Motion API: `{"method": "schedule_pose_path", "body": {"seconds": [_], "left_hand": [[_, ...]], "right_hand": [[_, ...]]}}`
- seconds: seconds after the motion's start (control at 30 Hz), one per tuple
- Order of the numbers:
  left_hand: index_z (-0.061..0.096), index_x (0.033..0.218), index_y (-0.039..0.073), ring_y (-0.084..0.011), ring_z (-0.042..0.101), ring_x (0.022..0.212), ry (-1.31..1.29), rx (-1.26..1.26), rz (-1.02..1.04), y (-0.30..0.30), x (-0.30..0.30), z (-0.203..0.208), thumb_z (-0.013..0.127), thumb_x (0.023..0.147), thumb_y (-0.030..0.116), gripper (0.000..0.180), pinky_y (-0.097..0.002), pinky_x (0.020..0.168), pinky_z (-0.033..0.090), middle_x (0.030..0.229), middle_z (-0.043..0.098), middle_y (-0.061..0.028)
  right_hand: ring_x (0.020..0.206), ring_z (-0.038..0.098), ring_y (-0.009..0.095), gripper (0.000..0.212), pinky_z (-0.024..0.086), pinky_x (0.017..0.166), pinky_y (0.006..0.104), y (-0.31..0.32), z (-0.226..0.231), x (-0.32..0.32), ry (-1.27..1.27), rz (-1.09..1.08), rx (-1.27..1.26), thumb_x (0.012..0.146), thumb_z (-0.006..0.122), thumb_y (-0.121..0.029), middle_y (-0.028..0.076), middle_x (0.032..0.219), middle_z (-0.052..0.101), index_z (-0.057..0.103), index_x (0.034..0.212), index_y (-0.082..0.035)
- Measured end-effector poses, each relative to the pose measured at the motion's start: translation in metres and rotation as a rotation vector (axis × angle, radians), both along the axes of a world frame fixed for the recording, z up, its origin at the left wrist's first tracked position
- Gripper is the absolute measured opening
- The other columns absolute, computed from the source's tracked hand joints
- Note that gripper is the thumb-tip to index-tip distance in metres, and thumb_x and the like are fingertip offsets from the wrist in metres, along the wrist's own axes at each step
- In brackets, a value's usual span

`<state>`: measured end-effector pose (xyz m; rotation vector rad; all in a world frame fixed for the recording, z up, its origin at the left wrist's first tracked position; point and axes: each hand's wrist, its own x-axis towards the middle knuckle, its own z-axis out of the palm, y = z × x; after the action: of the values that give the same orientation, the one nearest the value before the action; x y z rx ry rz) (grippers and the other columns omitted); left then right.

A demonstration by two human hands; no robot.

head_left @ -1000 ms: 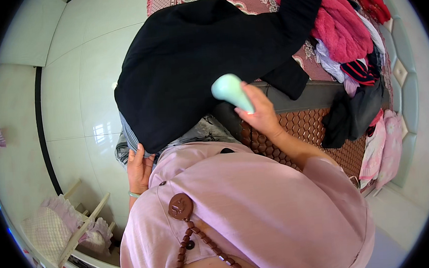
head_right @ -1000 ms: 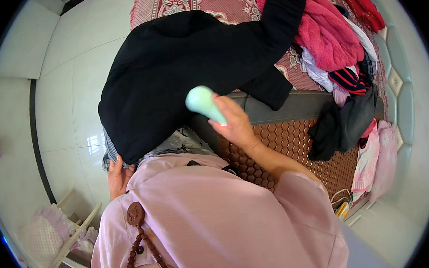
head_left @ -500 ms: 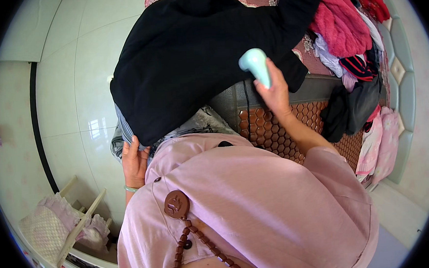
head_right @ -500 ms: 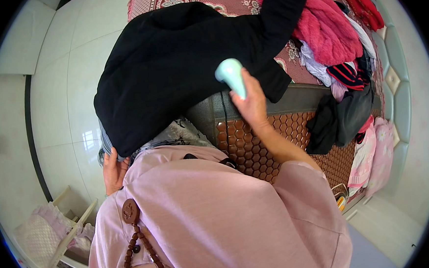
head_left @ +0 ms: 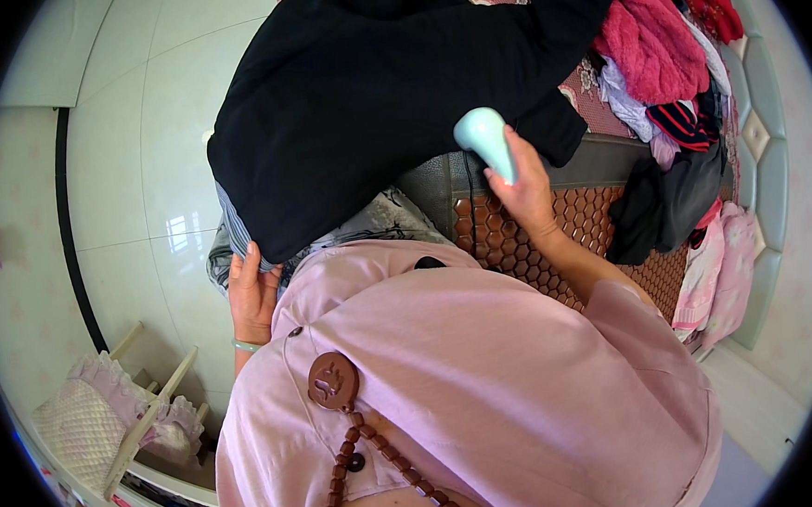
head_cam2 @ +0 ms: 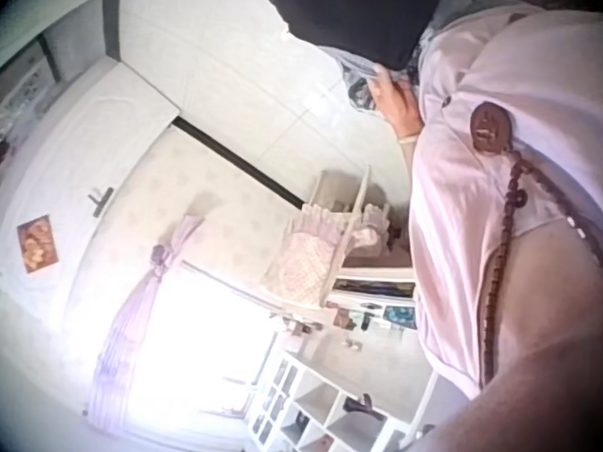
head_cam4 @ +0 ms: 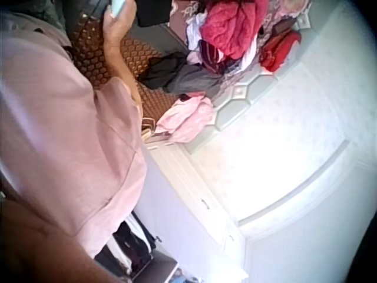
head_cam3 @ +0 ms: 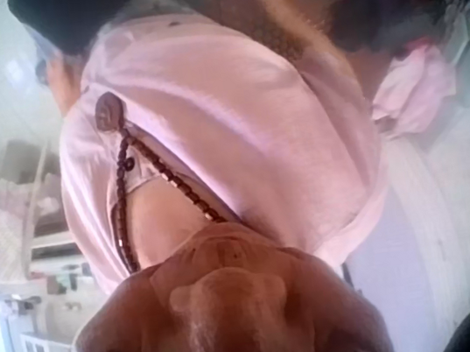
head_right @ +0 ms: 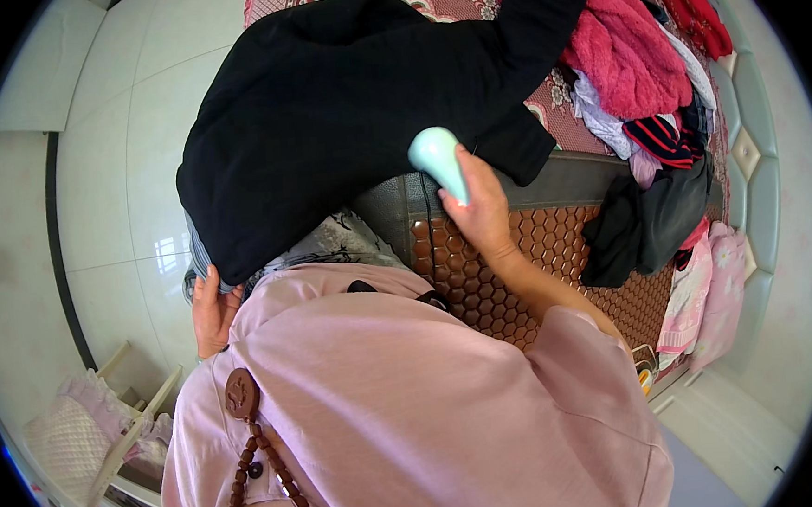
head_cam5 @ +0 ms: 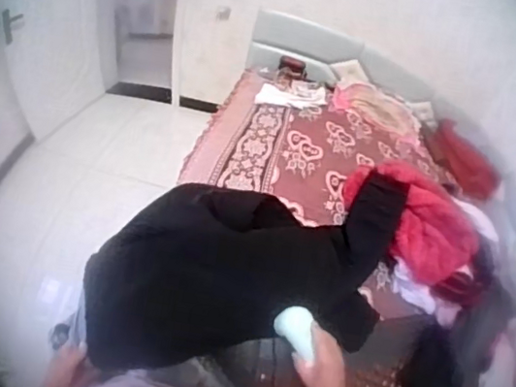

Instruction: The person uses a lint roller to remove lint from a pair of black pants, systematically rolling the device over the fabric while turning and repositioning the pants on a bed.

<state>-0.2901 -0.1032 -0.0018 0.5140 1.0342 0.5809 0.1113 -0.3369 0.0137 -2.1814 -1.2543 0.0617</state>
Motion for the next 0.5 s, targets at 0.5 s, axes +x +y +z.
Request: {"method": "schedule_pose_path", "body": {"seconds": [0.5], "left_hand": [[0.055, 0.137, 0.010, -0.0203, 0.065, 0.116, -0.002, 0.007, 0.022, -0.002, 0.001, -0.001, 0.066, 0.103, 0.024, 0.038, -0.0378, 0.093, 0.053, 0.135, 0.066, -0.0069]], "right_hand": [[0.114, 0.062, 0.040, 0.077, 0.050, 0.101, 0.0444, -0.003, 0.003, 0.012, -0.071, 0.028, -0.029, 0.077, 0.080, -0.004, 0.021, 0.127, 0.062, 0.049, 0.148, -0.003]]}}
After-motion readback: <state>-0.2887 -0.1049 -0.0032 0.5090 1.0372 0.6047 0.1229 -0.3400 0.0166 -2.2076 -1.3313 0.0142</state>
